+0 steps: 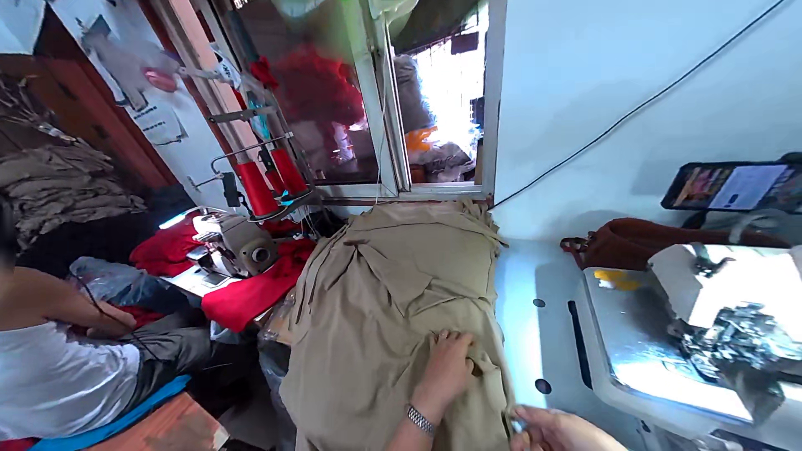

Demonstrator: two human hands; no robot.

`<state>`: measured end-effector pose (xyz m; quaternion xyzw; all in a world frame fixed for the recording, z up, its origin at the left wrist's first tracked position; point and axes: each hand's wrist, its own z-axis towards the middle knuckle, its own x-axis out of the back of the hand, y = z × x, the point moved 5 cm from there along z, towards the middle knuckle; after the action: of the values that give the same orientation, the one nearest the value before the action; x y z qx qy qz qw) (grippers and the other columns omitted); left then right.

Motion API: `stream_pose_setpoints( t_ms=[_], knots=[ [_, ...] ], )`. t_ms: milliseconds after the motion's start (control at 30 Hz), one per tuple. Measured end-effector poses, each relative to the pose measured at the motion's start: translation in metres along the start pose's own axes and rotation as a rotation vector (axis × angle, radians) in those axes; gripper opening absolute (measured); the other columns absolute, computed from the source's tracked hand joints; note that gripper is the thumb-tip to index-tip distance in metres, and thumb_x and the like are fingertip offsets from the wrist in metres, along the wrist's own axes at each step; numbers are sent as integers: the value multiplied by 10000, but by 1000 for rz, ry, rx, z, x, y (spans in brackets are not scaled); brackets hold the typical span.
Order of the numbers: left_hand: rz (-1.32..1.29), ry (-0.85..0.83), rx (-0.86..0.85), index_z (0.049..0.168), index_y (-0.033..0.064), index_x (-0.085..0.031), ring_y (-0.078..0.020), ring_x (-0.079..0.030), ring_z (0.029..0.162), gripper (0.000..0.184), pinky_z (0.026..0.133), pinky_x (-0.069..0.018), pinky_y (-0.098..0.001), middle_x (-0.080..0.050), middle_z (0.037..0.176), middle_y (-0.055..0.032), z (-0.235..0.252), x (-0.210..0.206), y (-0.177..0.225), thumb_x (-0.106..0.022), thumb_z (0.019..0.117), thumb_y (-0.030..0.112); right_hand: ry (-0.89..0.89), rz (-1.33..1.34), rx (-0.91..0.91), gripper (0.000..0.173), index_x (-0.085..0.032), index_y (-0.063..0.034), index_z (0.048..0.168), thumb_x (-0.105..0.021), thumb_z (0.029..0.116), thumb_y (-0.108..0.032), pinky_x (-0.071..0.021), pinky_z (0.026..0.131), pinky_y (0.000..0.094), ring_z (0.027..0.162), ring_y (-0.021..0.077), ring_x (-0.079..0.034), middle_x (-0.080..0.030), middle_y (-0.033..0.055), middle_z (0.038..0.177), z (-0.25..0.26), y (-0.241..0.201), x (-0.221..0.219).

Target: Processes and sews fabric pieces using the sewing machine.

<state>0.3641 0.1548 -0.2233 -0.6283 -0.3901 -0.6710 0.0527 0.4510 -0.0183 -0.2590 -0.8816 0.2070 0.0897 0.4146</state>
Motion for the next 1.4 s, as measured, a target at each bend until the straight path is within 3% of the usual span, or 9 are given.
stream_pose_setpoints(
  t_ms=[100, 200, 300, 433, 533, 700, 1033, 1233, 1400],
  knots=[
    [-62, 78, -67, 1146, 73, -746, -353, -512, 1320, 241, 1172, -287, -587, -654, 1258, -151, 1, 6, -3, -588, 1002, 184, 165, 233, 58, 192, -517, -74, 1095, -391, 1117, -217, -457, 453, 185, 489, 64, -555, -622, 32, 672, 21, -24, -5],
    [-221, 147, -198, 1100, 46, -756, -268, -588, 1240, 235, 1134, -385, -470, -694, 1219, -116, -2, 15, -7, -572, 999, 150, 295, 296, 144, 154, -539, -58, 1041, -439, 1095, -161, -417, 395, 190, 424, 59, -479, -544, 9, 605, 31, -44, 2],
    [-491, 133, -324, 1086, -16, -726, -133, -678, 1001, 226, 950, -532, -310, -726, 1058, -112, -7, 23, -6, -528, 996, 45, 321, 151, 313, 163, -598, -35, 955, -501, 1070, -99, -393, 375, 206, 396, 62, -446, -537, 5, 560, 31, -55, 13],
    [-589, 106, -423, 1027, -30, -726, -55, -648, 895, 211, 861, -522, -236, -716, 962, -78, -14, 29, 12, -578, 1015, 120, 497, -278, 688, 43, -717, -46, 877, -699, 912, -64, -429, 510, 233, 537, 53, -507, -615, -15, 706, 21, -62, 24],
    [-612, 122, -515, 992, -30, -737, -69, -641, 917, 210, 873, -517, -239, -703, 951, -76, -17, 30, 26, -611, 1010, 137, 485, -219, 856, 104, -734, -53, 944, -676, 859, -66, -559, 650, 260, 689, 78, -660, -714, 2, 799, 15, -61, 17],
    [-629, 212, -502, 1003, -10, -733, -42, -648, 892, 167, 842, -533, -215, -710, 957, -52, -12, 31, 31, -599, 1002, 89, 404, -133, 922, 256, -742, -34, 1107, -599, 900, -74, -563, 658, 261, 698, 87, -665, -724, 9, 816, 18, -60, 11],
    [-705, 222, -397, 1127, 0, -738, -42, -659, 830, 197, 807, -559, -218, -720, 946, -37, -7, 30, 29, -655, 953, 37, 359, -176, 904, 269, -755, -49, 1115, -583, 909, -64, -561, 718, 232, 772, 46, -674, -743, -5, 901, 15, -63, 3],
    [-640, 221, -371, 974, 9, -754, -50, -658, 859, 110, 825, -553, -231, -711, 932, -35, -10, 34, 27, -666, 951, 70, 543, -453, 1195, 167, -694, -10, 1038, -589, 923, -72, -547, 664, 215, 722, 55, -639, -686, 30, 863, 6, -48, -11],
    [-695, 232, -341, 948, 31, -750, -62, -634, 840, 82, 778, -548, -231, -671, 915, -16, -19, 44, 24, -674, 943, 60, 667, -589, 1198, 334, -777, -75, 953, -547, 1014, -310, -513, 685, 201, 745, 61, -618, -658, 30, 817, 6, -8, -28]
  ],
)
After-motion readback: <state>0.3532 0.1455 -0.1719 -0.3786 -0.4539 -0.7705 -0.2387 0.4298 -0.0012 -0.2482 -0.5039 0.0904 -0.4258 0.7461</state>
